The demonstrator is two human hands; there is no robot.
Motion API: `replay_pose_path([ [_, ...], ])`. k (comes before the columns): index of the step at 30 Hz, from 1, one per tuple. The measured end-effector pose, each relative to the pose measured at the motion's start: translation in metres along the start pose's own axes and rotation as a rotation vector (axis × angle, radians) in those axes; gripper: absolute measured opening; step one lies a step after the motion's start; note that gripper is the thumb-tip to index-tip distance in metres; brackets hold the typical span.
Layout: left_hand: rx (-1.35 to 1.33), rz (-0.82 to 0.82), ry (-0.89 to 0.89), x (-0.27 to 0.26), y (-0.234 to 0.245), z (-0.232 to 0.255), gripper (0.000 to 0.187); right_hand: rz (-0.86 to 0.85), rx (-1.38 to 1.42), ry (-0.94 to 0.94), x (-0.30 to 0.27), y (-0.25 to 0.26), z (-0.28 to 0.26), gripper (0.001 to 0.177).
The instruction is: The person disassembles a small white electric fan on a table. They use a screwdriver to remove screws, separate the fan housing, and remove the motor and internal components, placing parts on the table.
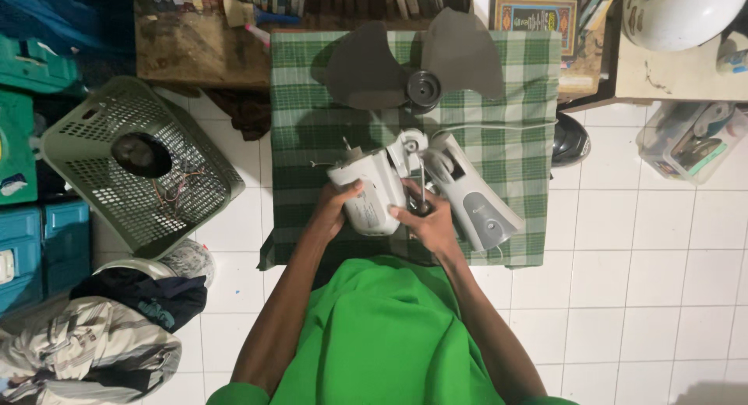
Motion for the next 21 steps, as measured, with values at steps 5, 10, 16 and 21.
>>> replay_pose_path([
  [5, 0.065, -0.068, -0.066, -0.017, -0.007, 0.005, 0.061, 0.001, 0.056, 0.221, -0.018, 0.006, 0.014, 0.064],
  [10, 0.01, -0.02, -0.023, -0.024, 0.004, -0.02, 0.061, 0.071, 0.16, -0.026, -0.035, 0.023, 0.019, 0.063],
  [16, -0.254, -0.103, 0.246, -0.039, -0.004, -0.04, 0.061, 0.239, 0.162, -0.028, -0.049, 0.027, -0.019, 0.05],
  [21, -0.229, -0.097, 0.411, -0.06, -0.046, -0.002, 0.065, 0.177, 0.323, -0.06, -0.034, 0.043, -0.045, 0.038],
])
Point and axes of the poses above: each hand's wrist, its own x-axis towards the middle knuckle, its own y-axis out of the back of the hand, z = x × y, the point moved 4 cm from there along x, towards the middle knuckle, and after that the axes turned 1 degree about -z, right-handed, at the moved point
